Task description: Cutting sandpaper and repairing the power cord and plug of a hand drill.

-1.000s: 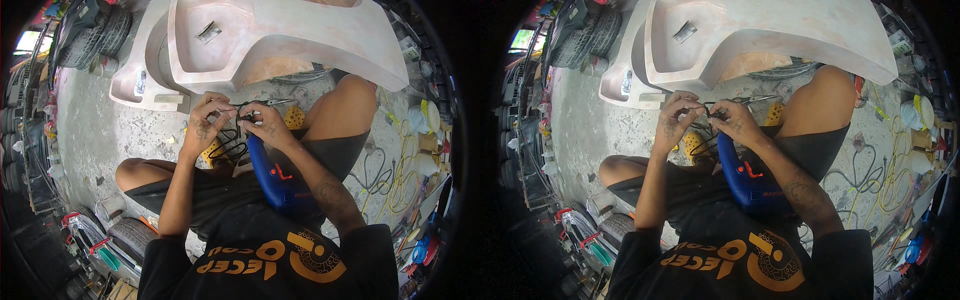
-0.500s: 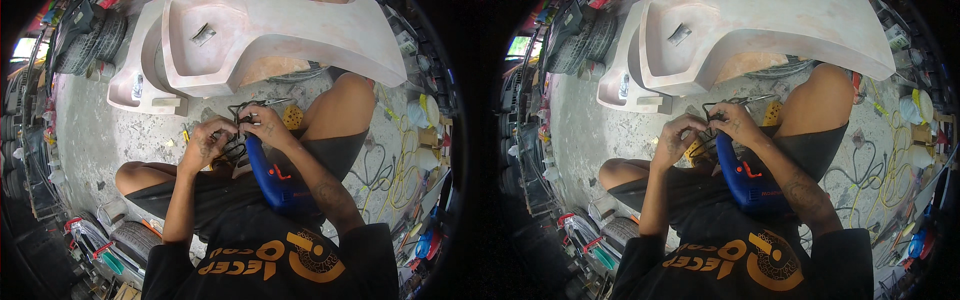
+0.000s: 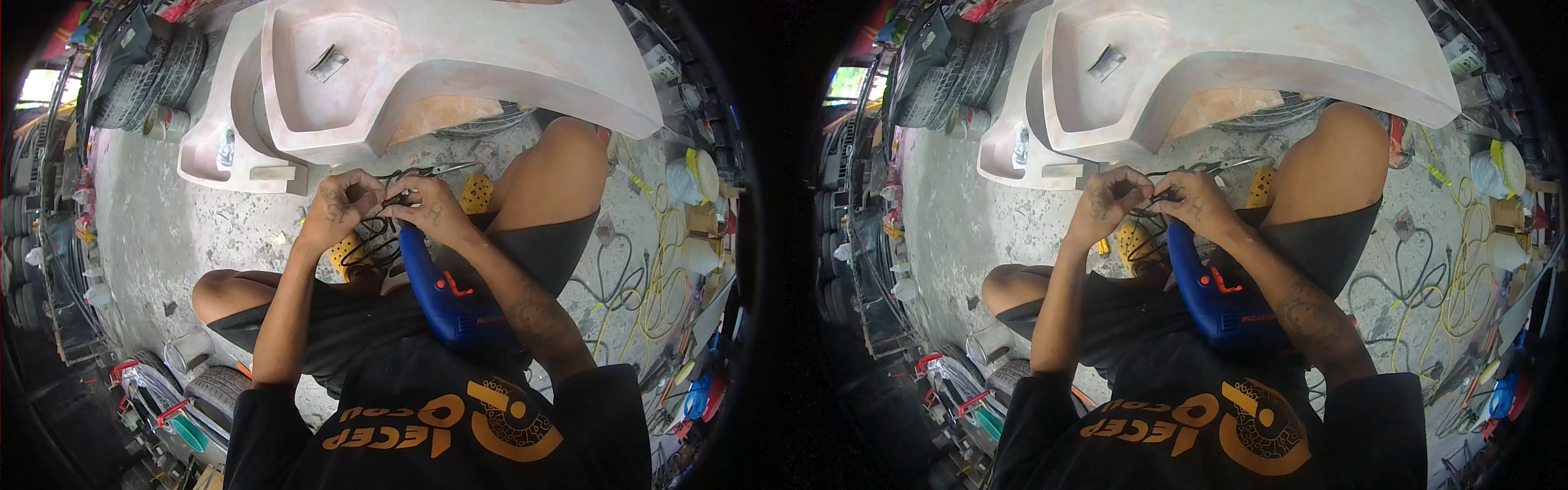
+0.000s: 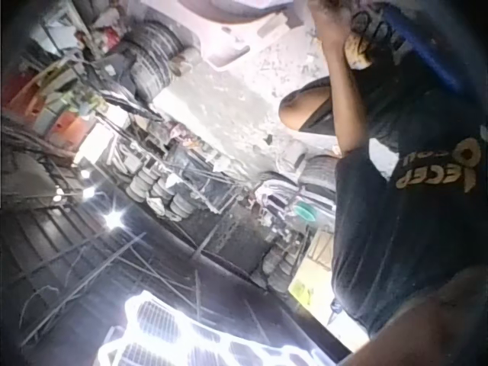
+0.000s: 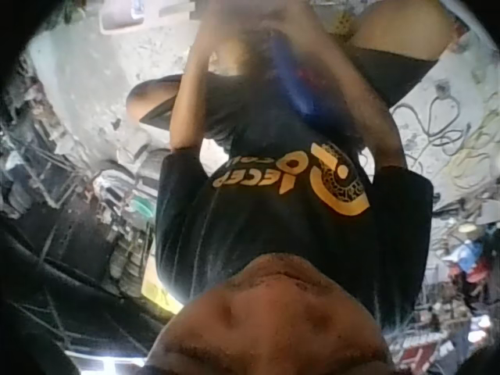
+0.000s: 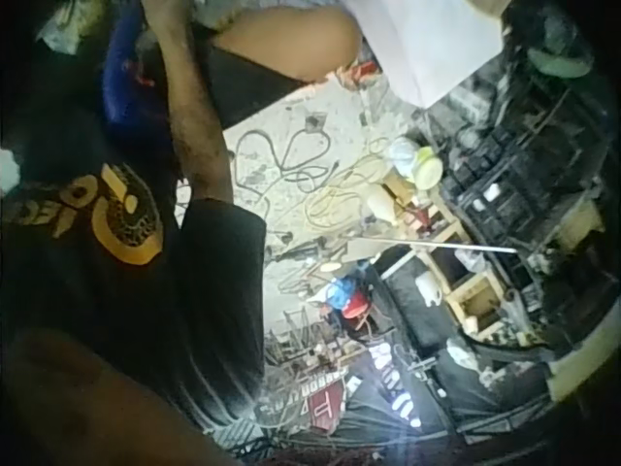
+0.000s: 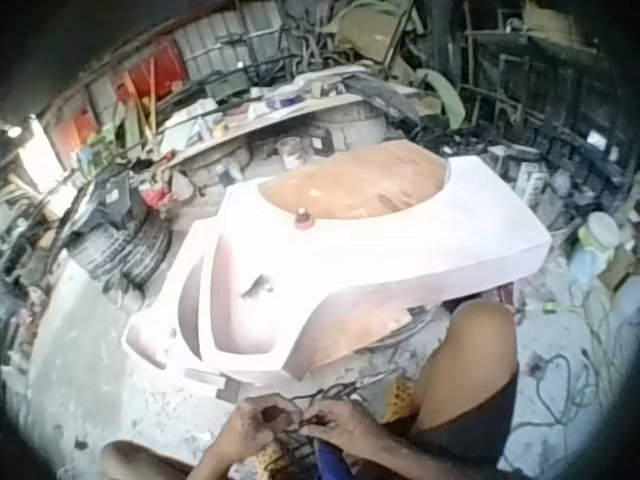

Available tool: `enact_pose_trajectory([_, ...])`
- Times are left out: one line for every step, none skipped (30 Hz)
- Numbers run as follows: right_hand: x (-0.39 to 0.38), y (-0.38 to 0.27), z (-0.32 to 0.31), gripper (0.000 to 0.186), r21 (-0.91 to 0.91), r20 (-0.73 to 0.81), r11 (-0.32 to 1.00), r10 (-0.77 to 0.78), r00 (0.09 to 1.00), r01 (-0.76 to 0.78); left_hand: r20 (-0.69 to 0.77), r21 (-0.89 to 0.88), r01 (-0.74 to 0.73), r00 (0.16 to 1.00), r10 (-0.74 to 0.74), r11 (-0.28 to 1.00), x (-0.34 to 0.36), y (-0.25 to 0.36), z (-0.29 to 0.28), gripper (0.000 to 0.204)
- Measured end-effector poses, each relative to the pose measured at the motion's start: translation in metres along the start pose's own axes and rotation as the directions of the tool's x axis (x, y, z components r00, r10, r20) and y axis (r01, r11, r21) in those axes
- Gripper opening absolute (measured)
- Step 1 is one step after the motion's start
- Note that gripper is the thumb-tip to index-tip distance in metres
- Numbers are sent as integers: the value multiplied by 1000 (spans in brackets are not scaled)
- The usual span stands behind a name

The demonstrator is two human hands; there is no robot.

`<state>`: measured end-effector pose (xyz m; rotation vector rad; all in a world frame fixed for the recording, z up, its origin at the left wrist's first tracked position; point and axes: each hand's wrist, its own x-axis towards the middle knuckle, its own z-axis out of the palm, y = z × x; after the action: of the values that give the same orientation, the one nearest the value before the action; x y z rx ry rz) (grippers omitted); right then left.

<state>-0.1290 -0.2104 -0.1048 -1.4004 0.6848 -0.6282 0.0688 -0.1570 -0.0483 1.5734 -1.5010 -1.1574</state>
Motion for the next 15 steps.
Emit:
enact_pose_trajectory([0,1,-1,21,-52,14,998,21,1000,-20,13,-60,6,1000,-5,998,0,-2,0,9])
enact_pose_trajectory([0,3,-1,26,-104,28,994,43,999,-40,18,-60,7,1000,-6,998,1,-5,0,9])
enact_pose_trajectory([0,6,0,26,-102,24,994,45,999,-43,40,-64,17,999,-15,998,2,-1,-1,8])
enact_pose_trajectory([0,10,2,30,-75,-30,997,-25,999,23,63,-68,28,998,-23,997,3,3,-1,8])
enact_pose_trajectory([-1,14,4,34,-53,-85,995,-94,992,90,69,-67,29,997,-24,997,4,8,-3,8])
enact_pose_trajectory([0,10,5,34,-51,-86,995,-93,992,89,125,16,41,991,-42,999,5,13,-8,8])
enact_pose_trajectory([1,7,6,37,-65,-82,996,-63,995,58,180,100,47,982,-65,994,7,17,-13,11])
enact_pose_trajectory([1,4,6,40,-80,-80,996,-32,996,26,182,102,48,981,-66,994,9,19,-16,11])
enact_pose_trajectory([1,4,7,40,-80,-81,996,-32,996,25,243,281,-17,969,-54,960,13,20,-18,14])
enact_pose_trajectory([0,5,7,39,-98,-66,992,-89,994,83,304,445,-92,951,-53,891,17,21,-20,17])
enact_pose_trajectory([0,5,7,38,-115,-50,983,-146,988,140,307,445,-94,950,-53,891,21,22,-20,17])
enact_pose_trajectory([0,6,7,38,-115,-53,983,-148,988,141,338,407,-110,940,-38,907,25,24,-20,17])
enact_pose_trajectory([0,8,6,36,-75,-48,991,-113,992,110,369,368,-125,929,-21,922,28,24,-19,17])
enact_pose_trajectory([1,9,5,34,-34,-41,996,-79,996,77,372,369,-128,928,-21,920,29,19,-20,17])
enact_pose_trajectory([1,6,4,34,-36,-44,996,-81,996,79,355,289,-107,935,-3,951,29,7,-21,14])
